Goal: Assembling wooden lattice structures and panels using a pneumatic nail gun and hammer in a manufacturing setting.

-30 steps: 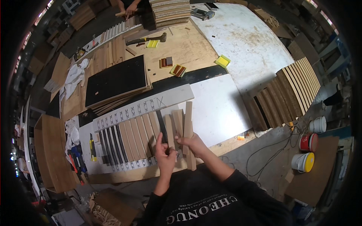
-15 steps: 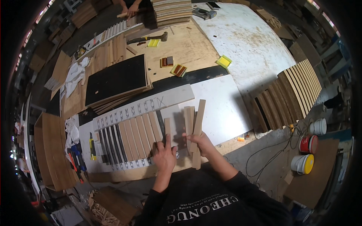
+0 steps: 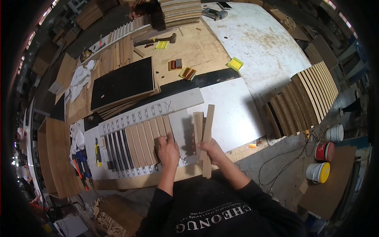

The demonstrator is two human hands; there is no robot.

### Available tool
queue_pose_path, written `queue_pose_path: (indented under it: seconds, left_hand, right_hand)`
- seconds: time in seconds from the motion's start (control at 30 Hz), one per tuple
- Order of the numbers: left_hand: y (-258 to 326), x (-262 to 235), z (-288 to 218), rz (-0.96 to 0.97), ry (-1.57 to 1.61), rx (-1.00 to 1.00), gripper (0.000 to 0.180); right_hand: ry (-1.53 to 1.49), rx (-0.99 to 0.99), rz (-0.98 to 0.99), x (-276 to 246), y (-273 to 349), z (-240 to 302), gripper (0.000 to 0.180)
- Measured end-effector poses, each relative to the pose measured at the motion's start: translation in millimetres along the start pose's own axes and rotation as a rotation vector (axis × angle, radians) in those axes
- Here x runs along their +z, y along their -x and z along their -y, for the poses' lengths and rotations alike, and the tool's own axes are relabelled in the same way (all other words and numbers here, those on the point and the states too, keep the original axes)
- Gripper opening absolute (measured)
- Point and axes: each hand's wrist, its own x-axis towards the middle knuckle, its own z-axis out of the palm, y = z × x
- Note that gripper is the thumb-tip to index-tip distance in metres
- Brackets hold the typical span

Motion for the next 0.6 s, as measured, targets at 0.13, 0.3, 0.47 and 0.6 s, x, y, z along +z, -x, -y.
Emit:
queue_pose_path:
  seconds: [0.13,0.3,0.47,0.6]
  left_hand:
    - [3.2,3.1,-4.2,0.023,-0.004,-0.013,0.043]
    - [-2.1,15.3,-0.6,-0.046,-0.063,0.020,0.039]
    - [2.5,0.2,-9.5,-0.107,0.007,0.072,0.031]
    - [32.4,-34.7,-37.2,0.108,0.584,0.020,0.024]
  right_hand:
    - [0.005,-0.032,0.020,1.4,2.6,0.3,0.046]
    - [-0.021,-0.021,0.050,1.7,6.1,1.7,0.047]
    - [-0.079,-0.033,0.087,0.1,2.5,-0.8,0.051]
    - [-0.171,-0.094,0.093,5.4,3.7,-9.4,0.047]
